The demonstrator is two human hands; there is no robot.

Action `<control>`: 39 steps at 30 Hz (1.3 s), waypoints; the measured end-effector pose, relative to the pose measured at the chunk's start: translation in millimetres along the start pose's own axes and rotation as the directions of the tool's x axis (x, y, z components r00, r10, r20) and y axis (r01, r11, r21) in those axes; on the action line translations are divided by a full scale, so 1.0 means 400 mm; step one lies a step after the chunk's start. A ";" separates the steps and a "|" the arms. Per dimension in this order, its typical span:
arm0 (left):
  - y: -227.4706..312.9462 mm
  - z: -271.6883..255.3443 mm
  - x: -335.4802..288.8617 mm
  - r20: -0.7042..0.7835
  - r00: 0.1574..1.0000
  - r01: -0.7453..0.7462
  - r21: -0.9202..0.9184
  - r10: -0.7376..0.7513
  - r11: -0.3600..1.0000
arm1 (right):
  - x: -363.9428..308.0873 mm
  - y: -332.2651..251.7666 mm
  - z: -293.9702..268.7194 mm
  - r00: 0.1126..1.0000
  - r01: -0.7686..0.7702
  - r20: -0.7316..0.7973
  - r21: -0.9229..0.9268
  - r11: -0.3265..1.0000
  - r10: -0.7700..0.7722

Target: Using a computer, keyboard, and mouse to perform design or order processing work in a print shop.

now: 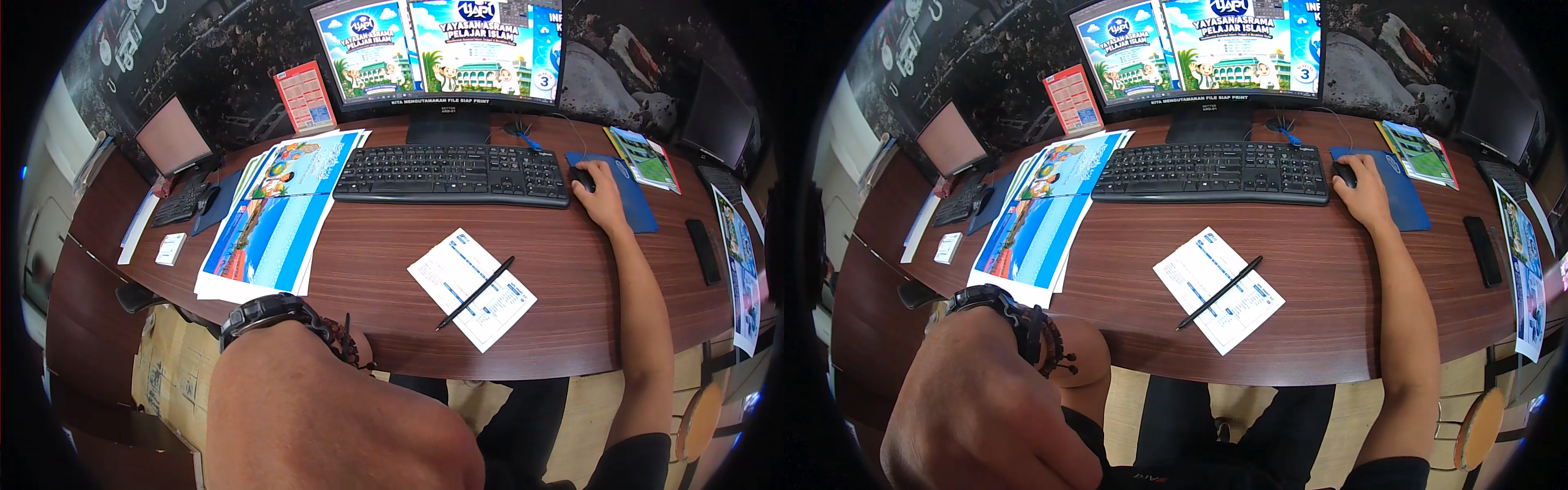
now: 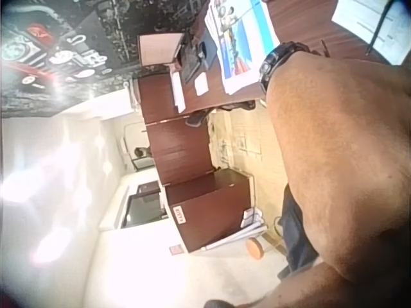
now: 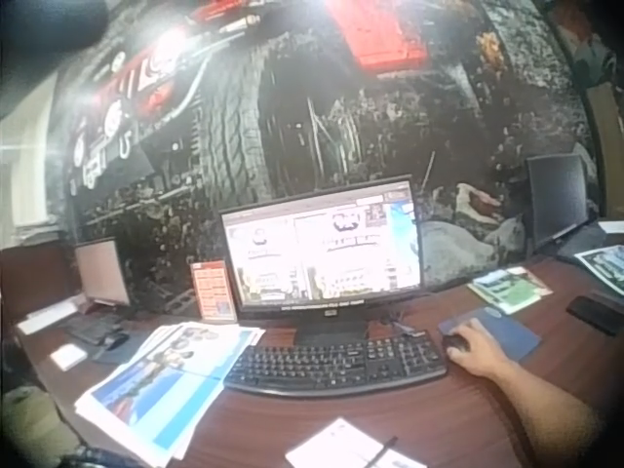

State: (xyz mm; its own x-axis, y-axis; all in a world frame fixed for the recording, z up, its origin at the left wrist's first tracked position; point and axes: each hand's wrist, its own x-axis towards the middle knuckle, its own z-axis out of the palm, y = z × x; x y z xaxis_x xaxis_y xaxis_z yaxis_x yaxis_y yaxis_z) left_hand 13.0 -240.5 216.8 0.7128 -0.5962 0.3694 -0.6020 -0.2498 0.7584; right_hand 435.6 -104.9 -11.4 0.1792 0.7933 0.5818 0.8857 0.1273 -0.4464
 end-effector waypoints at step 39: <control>-0.540 -0.166 -0.591 -0.949 -0.316 0.928 -0.311 0.009 -0.205 | -0.007 -0.010 -0.015 1.000 -0.018 0.000 -0.032 0.999 0.018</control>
State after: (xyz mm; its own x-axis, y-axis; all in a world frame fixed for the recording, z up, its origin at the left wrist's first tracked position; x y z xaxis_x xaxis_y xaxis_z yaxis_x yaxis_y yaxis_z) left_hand -1.5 4.9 1.2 0.1108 0.9102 0.3990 0.8968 -0.2646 0.3546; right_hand 433.9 -111.3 -7.4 0.1954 0.7953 0.5739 0.8956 0.0938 -0.4349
